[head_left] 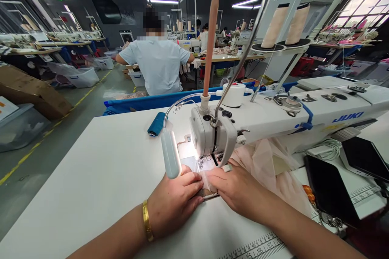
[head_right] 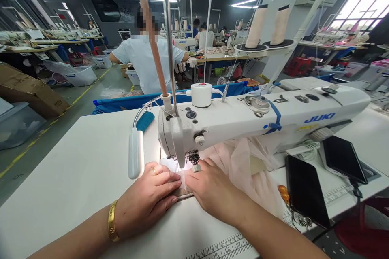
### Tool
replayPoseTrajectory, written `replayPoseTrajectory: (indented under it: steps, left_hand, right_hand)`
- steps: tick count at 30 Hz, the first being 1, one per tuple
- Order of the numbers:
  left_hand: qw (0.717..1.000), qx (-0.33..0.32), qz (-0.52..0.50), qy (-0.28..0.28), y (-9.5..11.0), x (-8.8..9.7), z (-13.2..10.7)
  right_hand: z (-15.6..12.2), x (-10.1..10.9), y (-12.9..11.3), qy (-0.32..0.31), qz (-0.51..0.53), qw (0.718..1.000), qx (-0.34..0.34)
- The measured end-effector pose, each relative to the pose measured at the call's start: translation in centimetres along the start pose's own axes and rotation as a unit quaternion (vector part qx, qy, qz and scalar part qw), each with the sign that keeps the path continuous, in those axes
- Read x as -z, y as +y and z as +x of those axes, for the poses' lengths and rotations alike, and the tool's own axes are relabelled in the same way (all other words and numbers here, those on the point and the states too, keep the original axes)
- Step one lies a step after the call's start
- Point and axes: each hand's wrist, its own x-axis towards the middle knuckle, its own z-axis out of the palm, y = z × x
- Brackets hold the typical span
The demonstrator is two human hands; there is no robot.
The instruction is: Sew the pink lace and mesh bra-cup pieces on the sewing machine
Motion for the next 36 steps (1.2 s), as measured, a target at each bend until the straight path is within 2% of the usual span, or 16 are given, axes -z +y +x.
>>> replayPoseTrajectory:
  steps: [5,9,18,24,29,36]
  left_hand:
    - [1.000,0.000,0.020,0.006,0.2,0.1,-0.1]
    - [0.999,0.005,0.036,0.016,0.1,0.0,-0.1]
    - [0.997,0.015,0.067,0.039,-1.1,-0.3,0.2]
    - [0.996,0.007,0.065,0.052,-1.0,-0.5,0.1]
    - [0.996,0.018,0.067,0.047,-1.0,-0.4,0.3]
    - [0.994,0.028,0.084,0.057,-1.7,-0.4,0.6]
  right_hand:
    - [0.0,0.1,-0.3,-0.008,-0.013,1.000,0.005]
    - [0.0,-0.1,-0.1,-0.023,-0.007,1.000,-0.016]
    - [0.2,-1.2,0.7,0.028,-0.017,0.999,-0.029]
    - [0.3,-0.6,0.4,0.014,-0.009,1.000,-0.006]
    - [0.2,-0.7,0.4,0.003,-0.010,1.000,-0.020]
    - [0.6,-0.7,0.4,0.034,-0.003,0.998,-0.056]
